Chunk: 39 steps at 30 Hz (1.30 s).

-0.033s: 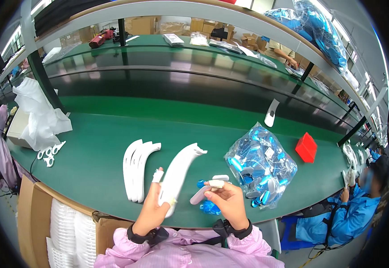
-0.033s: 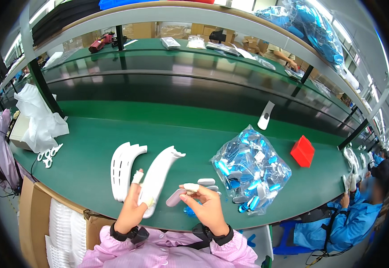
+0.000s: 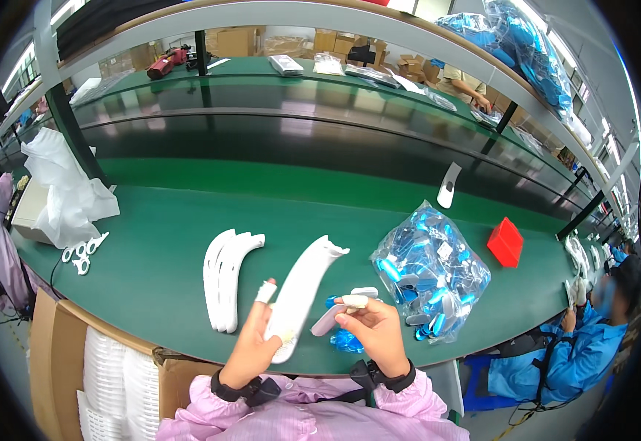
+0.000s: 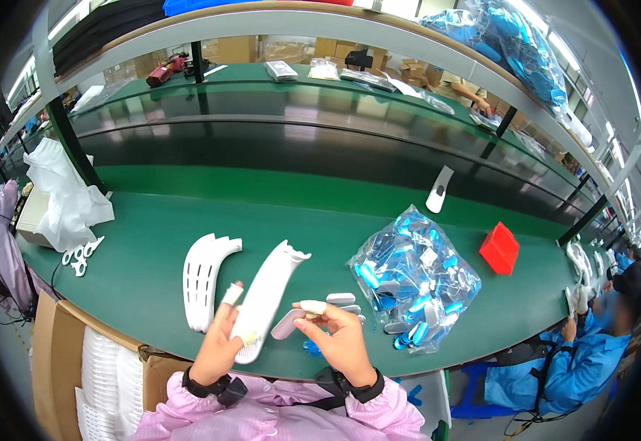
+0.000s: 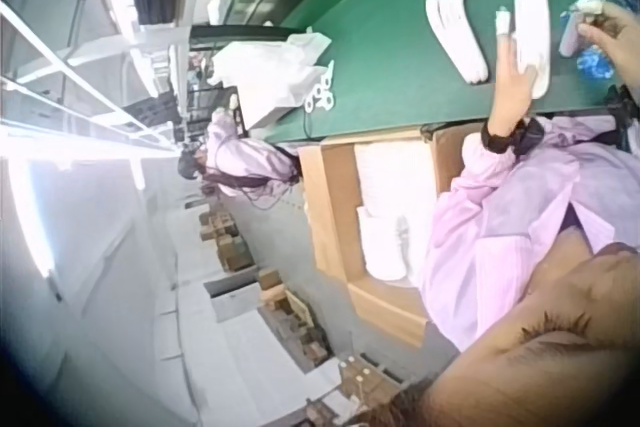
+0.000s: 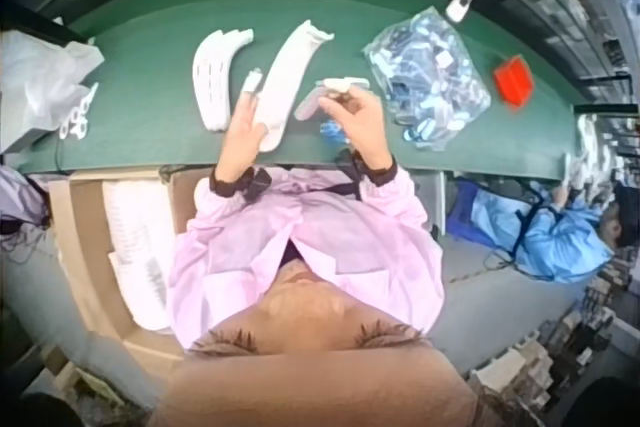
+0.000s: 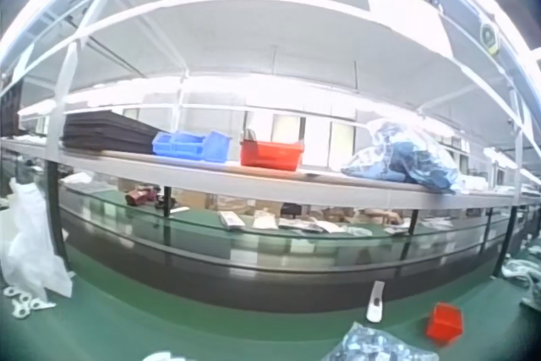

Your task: Assemble electronic or plastic component housings on a factory manufacturing conveyor belt line.

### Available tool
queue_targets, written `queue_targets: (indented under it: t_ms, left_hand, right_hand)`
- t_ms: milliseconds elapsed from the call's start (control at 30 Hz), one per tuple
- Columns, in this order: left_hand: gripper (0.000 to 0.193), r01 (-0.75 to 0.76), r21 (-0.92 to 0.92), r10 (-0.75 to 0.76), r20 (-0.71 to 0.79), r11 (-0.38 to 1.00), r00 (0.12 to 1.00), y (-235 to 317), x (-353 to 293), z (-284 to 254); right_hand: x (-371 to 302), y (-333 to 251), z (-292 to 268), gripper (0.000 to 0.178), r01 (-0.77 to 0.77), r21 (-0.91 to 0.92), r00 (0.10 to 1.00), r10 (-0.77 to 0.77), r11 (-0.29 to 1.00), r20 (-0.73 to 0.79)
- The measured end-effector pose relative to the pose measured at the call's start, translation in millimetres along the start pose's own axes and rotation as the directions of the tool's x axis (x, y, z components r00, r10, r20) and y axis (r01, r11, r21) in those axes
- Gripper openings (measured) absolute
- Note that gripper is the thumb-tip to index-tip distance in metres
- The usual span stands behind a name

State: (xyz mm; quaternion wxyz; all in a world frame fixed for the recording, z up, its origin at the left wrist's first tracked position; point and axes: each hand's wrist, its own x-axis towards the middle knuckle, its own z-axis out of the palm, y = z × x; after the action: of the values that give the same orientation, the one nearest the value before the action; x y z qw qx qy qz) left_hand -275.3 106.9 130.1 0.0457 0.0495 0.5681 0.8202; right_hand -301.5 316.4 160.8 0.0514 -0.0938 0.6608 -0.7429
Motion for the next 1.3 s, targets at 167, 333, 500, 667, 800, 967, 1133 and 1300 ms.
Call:
queue_targets:
  t_ms: [167,333,500,667,800,967,1133,1300]
  left_hand:
    - [0.096,0.124,-0.275,-0.096,0.114,0.953,0.989,6.8,-7.5,15.0]
    - [0.1,0.119,-0.131,-0.095,0.173,0.984,0.98,8.0,-6.4,21.3]
    - [0.093,0.063,-0.173,-0.043,0.122,0.983,0.992,-1.5,-6.7,22.3]
    - [0.079,0.074,-0.24,-0.058,0.073,0.968,0.996,-9.9,-3.5,23.4]
    - [0.071,0.099,-0.164,-0.073,0.16,0.981,0.984,-12.2,-1.9,12.2]
    - [0.067,0.104,-0.132,-0.082,0.162,0.986,0.983,-4.3,-5.6,15.5]
    - [0.067,0.053,-0.085,-0.04,0.147,0.995,0.988,-11.7,-11.7,22.0]
    - [0.068,-0.003,0.073,-0.009,0.168,0.997,0.986,-17.4,-10.5,19.0]
  right_hand:
    - [4.3,2.2,11.0,0.026,0.046,-0.071,0.999,-0.044,0.996,0.022]
    - [1.4,5.1,14.6,0.028,0.072,-0.152,0.997,-0.077,0.986,-0.027]
    - [3.4,-5.6,14.4,0.031,0.207,-0.464,0.978,-0.194,0.861,0.075]
    - [9.1,-3.1,17.7,0.034,0.509,-0.583,0.848,-0.486,0.634,0.212]
    - [7.3,-3.8,14.5,0.034,0.524,-0.617,0.838,-0.486,0.587,0.249]
    - [5.0,3.9,18.7,0.051,0.46,-0.562,0.839,-0.544,0.688,0.02]
    - [3.0,15.6,14.7,0.051,0.08,-0.059,0.996,-0.081,0.995,-0.024]
    - [5.6,17.1,0.6,0.037,-0.142,0.118,0.989,0.138,0.983,0.045]
